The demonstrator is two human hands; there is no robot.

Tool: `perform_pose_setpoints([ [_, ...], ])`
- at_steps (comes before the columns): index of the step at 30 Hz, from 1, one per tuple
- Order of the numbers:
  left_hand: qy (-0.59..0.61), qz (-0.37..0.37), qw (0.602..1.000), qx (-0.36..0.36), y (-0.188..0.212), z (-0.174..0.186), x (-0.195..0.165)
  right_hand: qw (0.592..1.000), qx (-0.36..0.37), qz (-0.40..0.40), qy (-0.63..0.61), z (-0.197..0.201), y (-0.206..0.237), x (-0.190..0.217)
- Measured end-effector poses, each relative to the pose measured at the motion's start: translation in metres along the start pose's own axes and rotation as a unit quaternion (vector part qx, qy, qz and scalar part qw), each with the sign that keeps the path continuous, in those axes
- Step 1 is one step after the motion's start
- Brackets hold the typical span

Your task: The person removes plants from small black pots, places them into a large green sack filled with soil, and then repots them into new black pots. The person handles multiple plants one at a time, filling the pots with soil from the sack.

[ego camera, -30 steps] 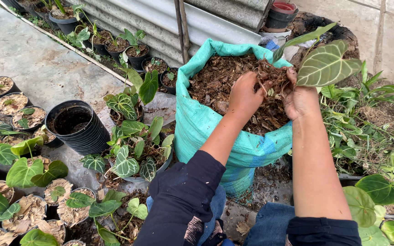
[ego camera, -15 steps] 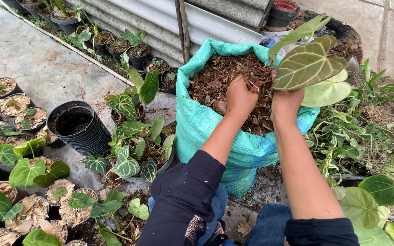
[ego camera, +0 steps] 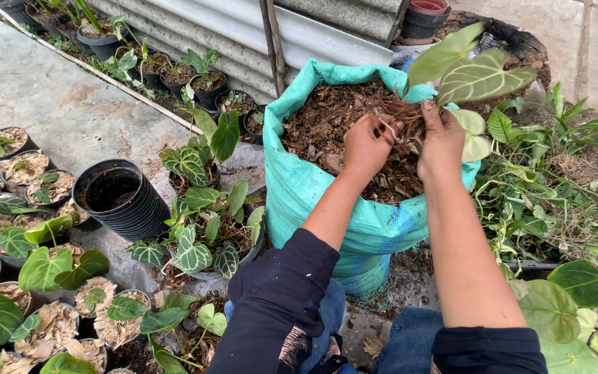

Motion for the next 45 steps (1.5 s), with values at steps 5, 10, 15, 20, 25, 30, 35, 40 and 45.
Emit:
perform_pose_setpoints([
  [5,0.006,-0.056,0.998,0.042,0.004,-0.004,-0.016,0.981,0.054,-0.154,-0.107,0.006,-0.007,-0.006],
  [10,0.058,-0.062,0.994,0.067,0.003,-0.007,-0.009,0.964,0.113,-0.174,-0.165,-0.002,-0.004,-0.008],
  [15,0.202,0.090,0.969,0.105,0.001,-0.020,0.015,0.972,0.101,-0.132,-0.168,-0.004,-0.007,-0.006],
  [20,-0.188,-0.034,0.981,0.019,0.003,0.008,-0.013,0.994,0.032,-0.090,-0.058,0.013,-0.011,0.006],
  [25,-0.217,-0.060,0.953,0.204,0.033,0.003,-0.048,0.985,0.035,-0.092,-0.141,0.041,-0.016,0.025],
  [30,-0.193,-0.061,0.860,0.469,0.139,-0.017,-0.054,0.966,0.086,-0.135,-0.202,0.052,-0.010,0.026],
  [35,-0.349,-0.053,0.718,0.600,0.251,-0.039,-0.001,0.970,0.109,-0.134,-0.171,0.054,0.009,0.037],
  [40,-0.298,-0.022,0.739,0.604,0.256,-0.048,0.003,0.985,0.060,-0.138,-0.088,0.059,0.022,0.041],
  [45,-0.046,-0.086,0.888,0.448,0.161,-0.040,-0.055,0.987,0.026,-0.159,-0.014,0.061,0.021,0.036],
])
Point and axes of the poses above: each hand's wrist, its own y-axis away from the middle knuckle, its own z-axis out of the back of the hand, x = y × z, the point moved 8 cm from there along -y, towards the middle knuckle, and after that the axes turned 10 degrees about y, right-handed, at the moved point
